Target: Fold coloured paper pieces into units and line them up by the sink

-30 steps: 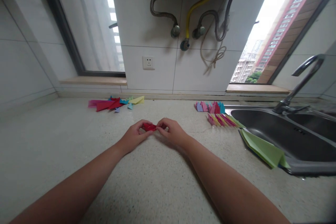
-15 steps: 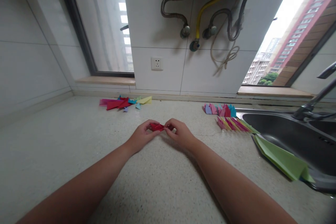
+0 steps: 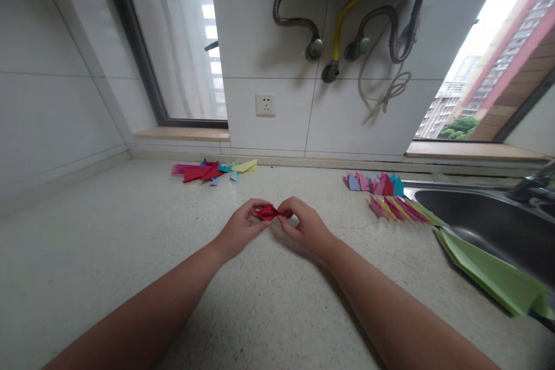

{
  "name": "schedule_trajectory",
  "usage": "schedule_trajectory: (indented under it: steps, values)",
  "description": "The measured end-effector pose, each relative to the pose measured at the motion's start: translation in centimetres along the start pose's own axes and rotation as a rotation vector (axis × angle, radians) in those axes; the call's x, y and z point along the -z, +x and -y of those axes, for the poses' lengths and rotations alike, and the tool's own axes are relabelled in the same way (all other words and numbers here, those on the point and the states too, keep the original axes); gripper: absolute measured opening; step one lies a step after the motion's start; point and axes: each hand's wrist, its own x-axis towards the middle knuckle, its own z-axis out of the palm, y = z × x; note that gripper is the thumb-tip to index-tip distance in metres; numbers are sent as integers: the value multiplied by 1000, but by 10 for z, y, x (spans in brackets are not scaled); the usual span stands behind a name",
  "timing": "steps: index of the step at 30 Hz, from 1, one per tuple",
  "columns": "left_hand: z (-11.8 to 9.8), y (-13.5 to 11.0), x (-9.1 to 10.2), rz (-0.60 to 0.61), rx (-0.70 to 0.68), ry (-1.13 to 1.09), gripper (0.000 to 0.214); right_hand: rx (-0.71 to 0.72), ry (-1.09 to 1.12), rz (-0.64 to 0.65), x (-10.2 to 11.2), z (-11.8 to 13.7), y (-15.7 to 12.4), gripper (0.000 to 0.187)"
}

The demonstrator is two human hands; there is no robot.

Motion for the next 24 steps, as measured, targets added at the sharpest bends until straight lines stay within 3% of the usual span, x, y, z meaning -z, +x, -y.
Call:
schedule_trajectory:
  steps: [7, 16, 24]
  values:
    - [6, -2, 0, 4, 128, -56, 36, -103, 15, 50, -3, 1, -2, 20]
    - [4, -6, -2, 25, 88, -136, 32, -265, 177, 121, -11, 2, -6, 27]
    - [4, -5, -3, 13, 142, -197, 35, -247, 235, 100, -13, 2, -7, 41]
